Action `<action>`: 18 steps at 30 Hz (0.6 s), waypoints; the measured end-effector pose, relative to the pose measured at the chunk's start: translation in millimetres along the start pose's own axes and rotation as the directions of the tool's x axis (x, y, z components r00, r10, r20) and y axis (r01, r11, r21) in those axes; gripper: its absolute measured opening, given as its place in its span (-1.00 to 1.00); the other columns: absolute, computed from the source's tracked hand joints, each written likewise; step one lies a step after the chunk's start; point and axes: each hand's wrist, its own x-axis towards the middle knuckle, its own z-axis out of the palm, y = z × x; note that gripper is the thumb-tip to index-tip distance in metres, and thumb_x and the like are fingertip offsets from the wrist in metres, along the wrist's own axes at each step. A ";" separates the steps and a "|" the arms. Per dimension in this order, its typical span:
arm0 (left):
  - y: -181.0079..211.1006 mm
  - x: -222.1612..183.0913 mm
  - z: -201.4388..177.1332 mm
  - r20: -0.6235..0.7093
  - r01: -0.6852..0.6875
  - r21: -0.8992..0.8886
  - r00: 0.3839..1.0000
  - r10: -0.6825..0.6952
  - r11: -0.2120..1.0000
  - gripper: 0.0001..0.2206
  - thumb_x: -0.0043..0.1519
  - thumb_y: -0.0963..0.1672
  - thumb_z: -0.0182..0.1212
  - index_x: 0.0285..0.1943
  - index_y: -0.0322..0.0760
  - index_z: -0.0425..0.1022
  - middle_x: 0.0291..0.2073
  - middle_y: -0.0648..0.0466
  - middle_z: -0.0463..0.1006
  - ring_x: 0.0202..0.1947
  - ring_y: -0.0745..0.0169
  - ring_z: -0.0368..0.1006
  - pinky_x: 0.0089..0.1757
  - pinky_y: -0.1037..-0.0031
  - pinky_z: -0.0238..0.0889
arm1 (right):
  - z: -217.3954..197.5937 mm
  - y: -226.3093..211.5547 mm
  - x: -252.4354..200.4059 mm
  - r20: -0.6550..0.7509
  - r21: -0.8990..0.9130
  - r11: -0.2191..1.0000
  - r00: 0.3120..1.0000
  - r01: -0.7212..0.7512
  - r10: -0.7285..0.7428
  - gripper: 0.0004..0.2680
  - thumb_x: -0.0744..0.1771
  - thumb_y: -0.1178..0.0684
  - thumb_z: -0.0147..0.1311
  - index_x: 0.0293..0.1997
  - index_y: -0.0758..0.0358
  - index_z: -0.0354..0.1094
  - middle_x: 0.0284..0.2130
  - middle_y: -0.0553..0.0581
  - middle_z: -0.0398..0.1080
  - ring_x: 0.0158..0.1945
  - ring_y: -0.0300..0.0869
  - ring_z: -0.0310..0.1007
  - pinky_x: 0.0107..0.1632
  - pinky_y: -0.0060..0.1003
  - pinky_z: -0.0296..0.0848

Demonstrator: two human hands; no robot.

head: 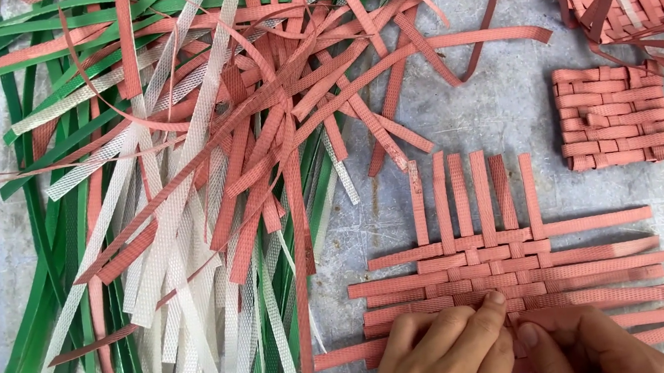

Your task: The person is weaving pink plastic strips together on a small table to create a basket base.

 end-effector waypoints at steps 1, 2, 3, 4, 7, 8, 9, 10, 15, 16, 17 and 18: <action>-0.6 0.2 0.6 -0.007 -0.004 0.013 1.000 0.004 1.000 -0.85 0.25 -0.25 0.11 -0.40 -0.22 0.47 -0.14 0.10 0.65 -0.36 0.33 0.39 -0.33 0.47 0.17 | -1.4 -3.6 1.8 -0.009 -0.154 0.987 0.999 0.040 -0.042 -0.94 0.21 0.03 0.23 -0.37 -0.06 0.61 -0.77 -0.02 0.55 -0.68 -0.34 0.37 -0.52 -0.45 0.35; -0.7 1.0 0.9 -0.007 -0.004 0.016 1.000 0.004 1.000 -0.85 0.25 -0.25 0.11 -0.40 -0.22 0.47 -0.14 0.10 0.65 -0.36 0.33 0.39 -0.33 0.47 0.17 | -0.4 1.7 3.6 -0.008 -0.152 0.987 0.999 0.041 -0.043 -0.94 0.21 0.03 0.23 -0.37 -0.06 0.61 -0.77 -0.02 0.55 -0.68 -0.34 0.37 -0.52 -0.45 0.35; -0.4 1.7 1.3 -0.012 0.006 0.012 1.000 -0.006 1.000 -0.85 0.26 -0.24 0.09 -0.37 -0.22 0.48 -0.17 0.12 0.64 -0.37 0.32 0.38 -0.31 0.46 0.18 | 0.3 7.2 5.4 -0.005 -0.149 0.986 0.997 0.080 -0.082 -0.95 0.21 0.04 0.22 -0.38 -0.03 0.60 -0.76 -0.03 0.56 -0.67 -0.35 0.43 -0.51 -0.46 0.37; -0.1 2.5 1.8 -0.016 0.016 0.009 1.000 -0.015 1.000 -0.86 0.26 -0.23 0.07 -0.34 -0.21 0.50 -0.20 0.14 0.63 -0.39 0.31 0.37 -0.30 0.45 0.19 | 1.0 12.8 7.4 -0.001 -0.146 0.982 0.993 0.119 -0.120 -0.96 0.21 0.04 0.21 -0.40 -0.01 0.59 -0.75 -0.03 0.58 -0.65 -0.37 0.49 -0.50 -0.46 0.39; -1.7 -1.9 5.4 0.002 0.000 -0.047 1.000 0.000 0.999 -0.94 0.27 -0.22 0.16 -0.18 -0.25 0.52 -0.16 0.06 0.61 -0.38 0.23 0.39 -0.33 0.38 0.17 | 1.1 12.0 5.3 -0.022 -0.152 0.966 0.977 0.207 -0.213 -0.94 0.22 0.08 0.19 -0.43 -0.04 0.57 -0.80 -0.08 0.51 -0.69 -0.40 0.32 -0.52 -0.47 0.31; -1.2 -1.8 6.3 0.002 0.000 -0.048 1.000 0.001 0.999 -0.94 0.27 -0.22 0.16 -0.18 -0.25 0.52 -0.16 0.06 0.61 -0.38 0.23 0.39 -0.33 0.38 0.17 | -0.5 12.2 6.6 -0.023 -0.153 0.967 0.977 0.206 -0.212 -0.94 0.22 0.08 0.19 -0.43 -0.04 0.57 -0.80 -0.08 0.51 -0.69 -0.40 0.32 -0.52 -0.47 0.31; -0.6 -1.9 6.9 0.010 0.000 -0.025 1.000 0.000 1.000 -0.92 0.26 -0.23 0.12 -0.21 -0.25 0.53 -0.18 0.07 0.60 -0.38 0.24 0.37 -0.31 0.38 0.19 | -2.2 12.4 7.8 -0.015 -0.186 0.950 0.966 0.249 -0.256 -0.95 0.20 0.06 0.19 -0.44 -0.07 0.56 -0.80 -0.08 0.51 -0.70 -0.39 0.35 -0.52 -0.44 0.33; 0.0 -1.9 7.4 0.017 0.000 -0.002 1.000 0.000 1.000 -0.89 0.25 -0.24 0.09 -0.25 -0.26 0.54 -0.19 0.09 0.59 -0.39 0.24 0.34 -0.29 0.37 0.20 | -4.0 12.4 8.8 -0.006 -0.218 0.931 0.954 0.292 -0.300 -0.95 0.19 0.04 0.19 -0.45 -0.09 0.56 -0.79 -0.09 0.51 -0.71 -0.37 0.37 -0.51 -0.42 0.35; 6.1 -8.3 20.3 -0.016 -0.075 0.150 0.997 0.078 0.986 -0.87 0.33 -0.22 0.04 -0.26 -0.26 0.49 -0.21 -0.02 0.55 -0.36 0.20 0.33 -0.36 0.39 0.15 | 1.2 8.7 -0.8 -0.036 -0.029 0.955 0.955 0.295 -0.295 -0.91 0.24 0.16 0.14 -0.42 0.07 0.57 -0.75 -0.02 0.48 -0.65 -0.40 0.29 -0.51 -0.51 0.28; 8.1 -10.7 24.1 -0.006 -0.098 0.229 0.995 0.102 0.968 -0.84 0.34 -0.22 0.00 -0.29 -0.29 0.47 -0.25 -0.04 0.52 -0.37 0.20 0.29 -0.40 0.41 0.11 | 3.2 10.1 -3.2 -0.052 0.069 0.943 0.945 0.326 -0.323 -0.90 0.28 0.17 0.10 -0.36 0.13 0.57 -0.69 -0.02 0.50 -0.60 -0.43 0.29 -0.49 -0.56 0.26; 9.1 -13.0 28.9 -0.007 -0.099 0.233 0.995 0.104 0.967 -0.84 0.34 -0.22 0.00 -0.29 -0.29 0.47 -0.25 -0.04 0.52 -0.37 0.20 0.29 -0.40 0.41 0.11 | 3.2 35.8 25.2 -0.052 0.072 0.942 0.944 0.329 -0.325 -0.90 0.28 0.17 0.10 -0.36 0.13 0.57 -0.69 -0.02 0.50 -0.60 -0.43 0.29 -0.49 -0.56 0.26; 10.1 -15.2 33.8 -0.055 -0.072 0.289 0.994 0.092 0.955 -0.80 0.34 -0.18 -0.05 -0.27 -0.26 0.51 -0.23 0.05 0.54 -0.34 0.28 0.35 -0.37 0.44 0.19 | 3.3 61.4 53.9 0.382 -0.016 0.990 0.916 0.143 -0.126 -0.80 0.25 0.14 0.16 -0.09 -0.04 0.55 -0.63 0.01 0.56 -0.53 -0.37 0.41 -0.42 -0.49 0.34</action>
